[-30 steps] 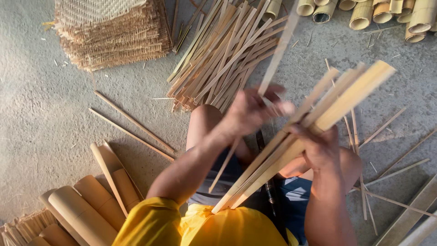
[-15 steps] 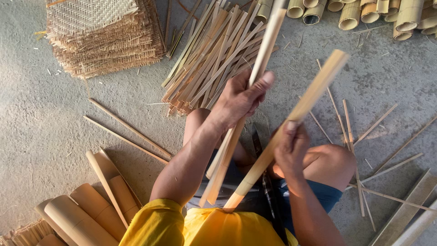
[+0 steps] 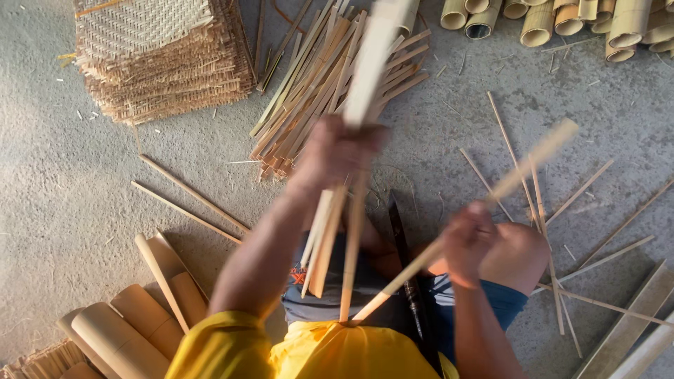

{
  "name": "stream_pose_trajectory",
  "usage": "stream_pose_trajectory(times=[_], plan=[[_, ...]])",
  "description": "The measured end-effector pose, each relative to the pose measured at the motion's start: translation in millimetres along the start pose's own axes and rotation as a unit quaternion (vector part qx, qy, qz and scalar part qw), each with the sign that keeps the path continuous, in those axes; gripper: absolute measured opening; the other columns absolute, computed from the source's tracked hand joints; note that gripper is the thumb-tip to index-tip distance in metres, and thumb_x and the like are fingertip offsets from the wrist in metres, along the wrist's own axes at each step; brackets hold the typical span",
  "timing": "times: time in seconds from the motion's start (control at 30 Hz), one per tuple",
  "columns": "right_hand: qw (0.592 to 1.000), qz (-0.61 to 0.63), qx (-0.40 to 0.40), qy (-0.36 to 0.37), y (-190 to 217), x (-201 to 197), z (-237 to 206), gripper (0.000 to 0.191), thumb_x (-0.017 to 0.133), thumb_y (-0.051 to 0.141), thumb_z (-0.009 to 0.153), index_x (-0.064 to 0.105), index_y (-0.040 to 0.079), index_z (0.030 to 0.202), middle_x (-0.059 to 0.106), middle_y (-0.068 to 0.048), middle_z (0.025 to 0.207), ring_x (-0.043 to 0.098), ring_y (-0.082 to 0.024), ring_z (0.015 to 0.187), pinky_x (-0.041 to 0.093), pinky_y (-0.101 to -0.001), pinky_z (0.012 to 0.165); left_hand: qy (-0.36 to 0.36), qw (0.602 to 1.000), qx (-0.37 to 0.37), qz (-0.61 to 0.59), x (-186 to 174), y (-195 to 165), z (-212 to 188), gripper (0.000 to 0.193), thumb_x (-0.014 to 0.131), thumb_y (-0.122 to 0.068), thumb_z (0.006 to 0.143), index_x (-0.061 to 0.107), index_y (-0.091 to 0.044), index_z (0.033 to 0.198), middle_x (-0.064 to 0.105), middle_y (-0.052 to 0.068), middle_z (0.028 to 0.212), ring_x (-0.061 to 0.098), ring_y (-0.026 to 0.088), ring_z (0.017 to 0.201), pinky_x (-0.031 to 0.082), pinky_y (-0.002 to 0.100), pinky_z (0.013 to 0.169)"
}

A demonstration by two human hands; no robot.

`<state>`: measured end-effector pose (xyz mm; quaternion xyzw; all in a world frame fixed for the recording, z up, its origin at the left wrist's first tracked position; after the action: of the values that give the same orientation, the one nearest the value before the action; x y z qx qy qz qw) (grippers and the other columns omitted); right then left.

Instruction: The person sits on the floor and splits bamboo poles into thin strips using a knife, then trims the nodes off the strips and places finished strips onto a growing pile beside them.

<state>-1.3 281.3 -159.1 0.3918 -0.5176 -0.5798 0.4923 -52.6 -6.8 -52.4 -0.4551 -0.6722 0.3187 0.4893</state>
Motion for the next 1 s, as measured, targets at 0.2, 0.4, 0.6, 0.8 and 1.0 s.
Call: stream_pose_trajectory(times=[0.2,0.4,0.6,0.8,1.0], plan=[[0.986,0.077,0.089,0.118,-28.2,-20.4,-22.7,0.018,0.057,0.017,0.108,0.050,0.009,0.093,0.055,0.000,0.077,0.062,-0.010,0.064,0.056,-0.0264,0.058,0.048,0.962,0.023,0.266,-34.9,37.0,-2.3,0.028,0.066,-0.029,0.098,0.076,-0.003,0.095,0.077,0.007,0.081,0.070,0.010,0.063,0.059,0.026,0.058],[0.920,-0.051,0.251,0.297,-33.5,26.1,-63.8,0.021,0.063,0.015,0.098,0.061,-0.003,0.109,0.070,-0.010,0.076,0.070,-0.017,0.062,0.058,-0.0294,0.054,0.205,0.958,-0.083,0.185,-11.5,134.2,-52.3,0.028,0.064,-0.024,0.098,0.062,-0.001,0.114,0.075,0.013,0.093,0.077,0.016,0.082,0.068,0.029,0.073],[0.941,-0.002,0.202,0.271,-2.1,46.8,-20.2,0.032,0.056,0.020,0.103,0.056,0.000,0.128,0.066,-0.008,0.077,0.068,-0.015,0.061,0.057,-0.0283,0.051,0.111,0.981,-0.008,0.161,-54.9,97.6,-15.3,0.028,0.057,-0.018,0.105,0.057,0.006,0.119,0.074,0.016,0.099,0.079,0.021,0.088,0.067,0.035,0.074],[0.927,0.013,0.229,0.295,-5.5,91.6,-6.4,0.046,0.058,0.024,0.102,0.052,0.005,0.143,0.069,-0.005,0.082,0.068,-0.013,0.064,0.057,-0.0275,0.053,0.157,0.966,-0.127,0.162,-30.5,137.3,-13.0,0.035,0.056,-0.027,0.103,0.061,-0.007,0.132,0.073,0.007,0.099,0.073,0.017,0.087,0.067,0.032,0.073],[0.932,-0.045,0.236,0.271,-43.5,106.2,-15.5,0.043,0.067,0.025,0.099,0.065,0.003,0.135,0.068,-0.002,0.089,0.058,-0.008,0.066,0.048,-0.0270,0.052,0.213,0.941,-0.247,0.086,-16.1,196.8,-52.5,0.038,0.062,-0.026,0.092,0.050,-0.015,0.126,0.066,-0.002,0.093,0.071,0.013,0.078,0.065,0.032,0.059]])
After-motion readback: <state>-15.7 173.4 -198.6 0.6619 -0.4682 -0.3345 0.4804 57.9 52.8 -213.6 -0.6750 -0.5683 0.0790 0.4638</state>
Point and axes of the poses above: each hand's wrist, its own z-axis towards the middle knuckle, its own x-axis out of the palm, y = z × x, the point moved 8 cm from there along z, towards the middle knuckle
